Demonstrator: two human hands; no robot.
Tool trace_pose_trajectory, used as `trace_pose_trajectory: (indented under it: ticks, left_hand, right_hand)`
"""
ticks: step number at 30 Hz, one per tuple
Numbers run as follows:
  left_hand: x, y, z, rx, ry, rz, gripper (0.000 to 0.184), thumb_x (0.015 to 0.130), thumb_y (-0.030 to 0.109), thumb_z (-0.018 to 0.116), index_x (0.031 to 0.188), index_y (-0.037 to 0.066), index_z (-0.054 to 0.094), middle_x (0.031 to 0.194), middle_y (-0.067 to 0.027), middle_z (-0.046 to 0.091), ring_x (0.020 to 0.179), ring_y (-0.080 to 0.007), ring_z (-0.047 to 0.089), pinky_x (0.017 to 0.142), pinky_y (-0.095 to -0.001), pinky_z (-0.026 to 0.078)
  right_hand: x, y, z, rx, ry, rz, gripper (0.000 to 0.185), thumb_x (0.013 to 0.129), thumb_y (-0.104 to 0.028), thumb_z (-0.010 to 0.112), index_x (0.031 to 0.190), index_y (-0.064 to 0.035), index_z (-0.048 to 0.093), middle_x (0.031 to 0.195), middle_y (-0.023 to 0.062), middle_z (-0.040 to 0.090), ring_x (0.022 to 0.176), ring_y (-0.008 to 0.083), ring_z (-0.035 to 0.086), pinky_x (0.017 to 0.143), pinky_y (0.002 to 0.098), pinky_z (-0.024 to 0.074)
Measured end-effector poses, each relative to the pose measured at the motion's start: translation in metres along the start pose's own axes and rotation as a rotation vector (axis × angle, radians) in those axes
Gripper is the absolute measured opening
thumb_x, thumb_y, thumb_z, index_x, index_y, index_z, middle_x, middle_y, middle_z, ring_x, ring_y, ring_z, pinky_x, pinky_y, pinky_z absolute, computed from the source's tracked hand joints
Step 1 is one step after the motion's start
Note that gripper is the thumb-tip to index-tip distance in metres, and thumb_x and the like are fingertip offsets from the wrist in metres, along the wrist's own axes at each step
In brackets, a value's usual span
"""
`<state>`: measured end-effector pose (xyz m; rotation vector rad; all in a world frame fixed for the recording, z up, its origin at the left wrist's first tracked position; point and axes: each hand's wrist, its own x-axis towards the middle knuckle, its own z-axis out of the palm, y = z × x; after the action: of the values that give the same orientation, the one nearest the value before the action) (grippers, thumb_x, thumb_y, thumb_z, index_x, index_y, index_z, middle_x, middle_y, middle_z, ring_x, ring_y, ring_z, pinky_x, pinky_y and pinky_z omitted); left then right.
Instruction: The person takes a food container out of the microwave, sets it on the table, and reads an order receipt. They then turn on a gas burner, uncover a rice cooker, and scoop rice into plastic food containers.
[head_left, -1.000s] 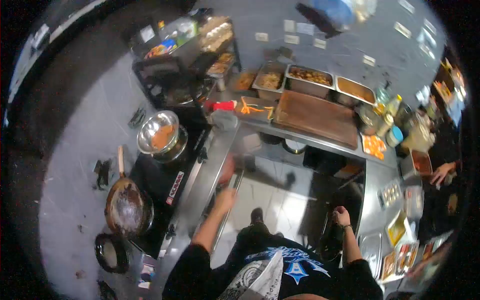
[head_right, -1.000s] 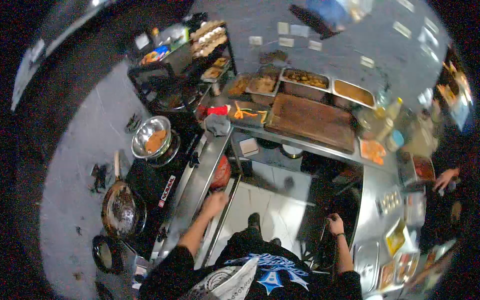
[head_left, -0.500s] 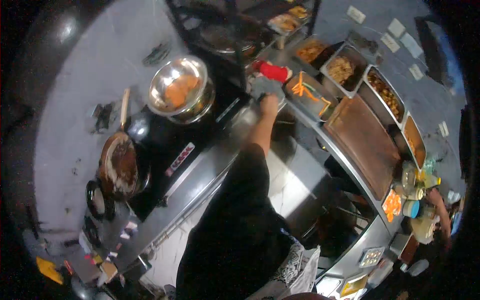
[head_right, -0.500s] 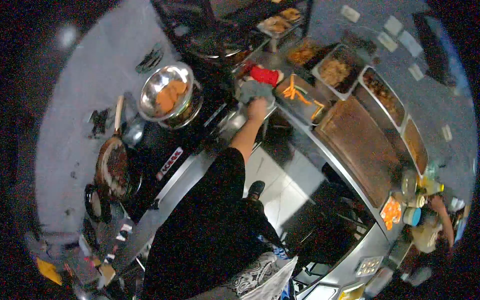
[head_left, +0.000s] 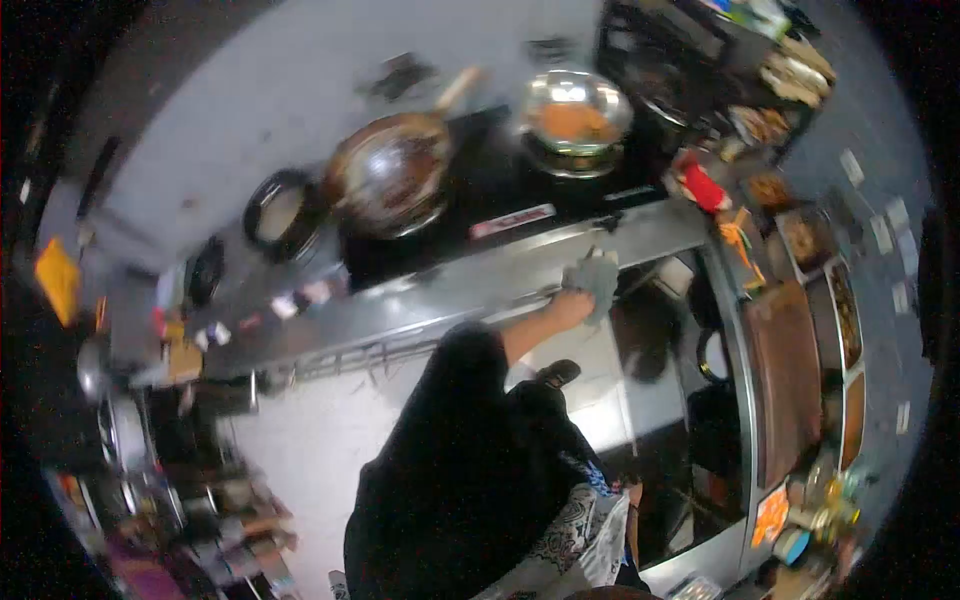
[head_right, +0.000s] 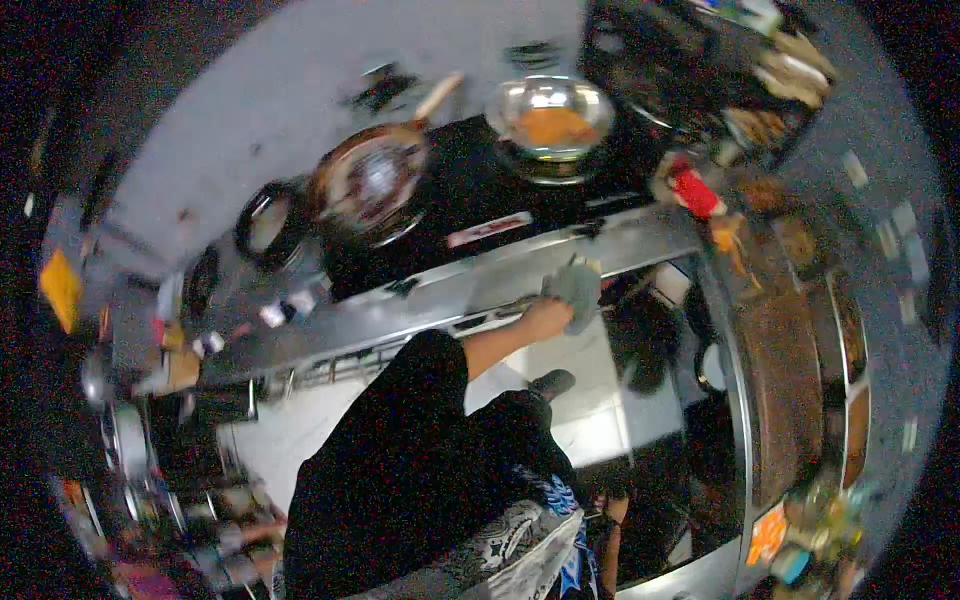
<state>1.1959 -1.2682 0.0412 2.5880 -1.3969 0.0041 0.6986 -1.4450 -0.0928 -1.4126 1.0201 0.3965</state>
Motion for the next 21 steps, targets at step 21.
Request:
trace_pose_trajectory:
  ticks: [21]
  left_hand:
    - [-0.726,-0.246,-0.220,0.288,0.991,-1.908,0.043,0.078,0.026,0.047,0.112,-0.001,0.049,0.116,-0.0200,0.050,0.111,-0.0335,0.045,0.092,-0.0454,0.035]
  right_hand:
    - [0.060,-0.137,0.250,-0.294,-0.199,-0.210,0.016,0.078,-0.009,0.059,0.091,-0.0132,0.052,0.062,0.0122,0.058,0.043,0.0242,0.055,0.036,0.0346,0.0413]
